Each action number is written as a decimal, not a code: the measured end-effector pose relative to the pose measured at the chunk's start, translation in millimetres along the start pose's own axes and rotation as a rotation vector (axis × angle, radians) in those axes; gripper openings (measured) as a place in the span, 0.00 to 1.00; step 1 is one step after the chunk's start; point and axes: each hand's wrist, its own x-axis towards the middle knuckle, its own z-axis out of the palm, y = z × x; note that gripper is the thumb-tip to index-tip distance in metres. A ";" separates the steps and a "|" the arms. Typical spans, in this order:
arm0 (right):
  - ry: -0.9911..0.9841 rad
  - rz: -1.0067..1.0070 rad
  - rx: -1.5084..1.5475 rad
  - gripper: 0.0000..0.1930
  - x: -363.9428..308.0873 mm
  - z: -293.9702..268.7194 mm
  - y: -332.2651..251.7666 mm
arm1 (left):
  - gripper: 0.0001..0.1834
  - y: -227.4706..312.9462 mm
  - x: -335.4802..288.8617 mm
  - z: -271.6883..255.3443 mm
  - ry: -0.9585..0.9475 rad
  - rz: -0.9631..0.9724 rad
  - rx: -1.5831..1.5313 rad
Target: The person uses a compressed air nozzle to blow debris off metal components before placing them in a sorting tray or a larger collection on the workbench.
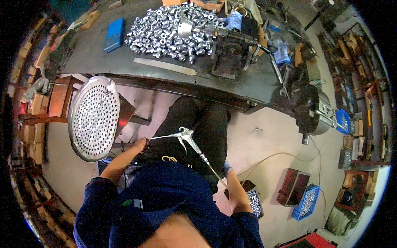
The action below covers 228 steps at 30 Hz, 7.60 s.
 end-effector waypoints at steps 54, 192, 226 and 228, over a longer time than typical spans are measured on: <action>-0.316 -0.565 -0.806 0.22 -189.2 209.7 -146.7 | 0.18 40.9 -179.7 -187.3 0.375 0.696 -0.353; 0.211 -1.215 -2.106 0.22 -333.0 495.6 -457.0 | 0.21 171.6 41.3 -346.4 1.416 0.441 -0.672; 0.527 -1.348 -2.966 0.16 -309.8 422.4 -563.0 | 0.21 163.9 88.5 -372.2 1.455 0.413 -0.640; 0.541 -1.226 -2.528 0.17 -320.5 397.4 -551.2 | 0.20 160.8 86.1 -373.1 1.456 0.449 -0.682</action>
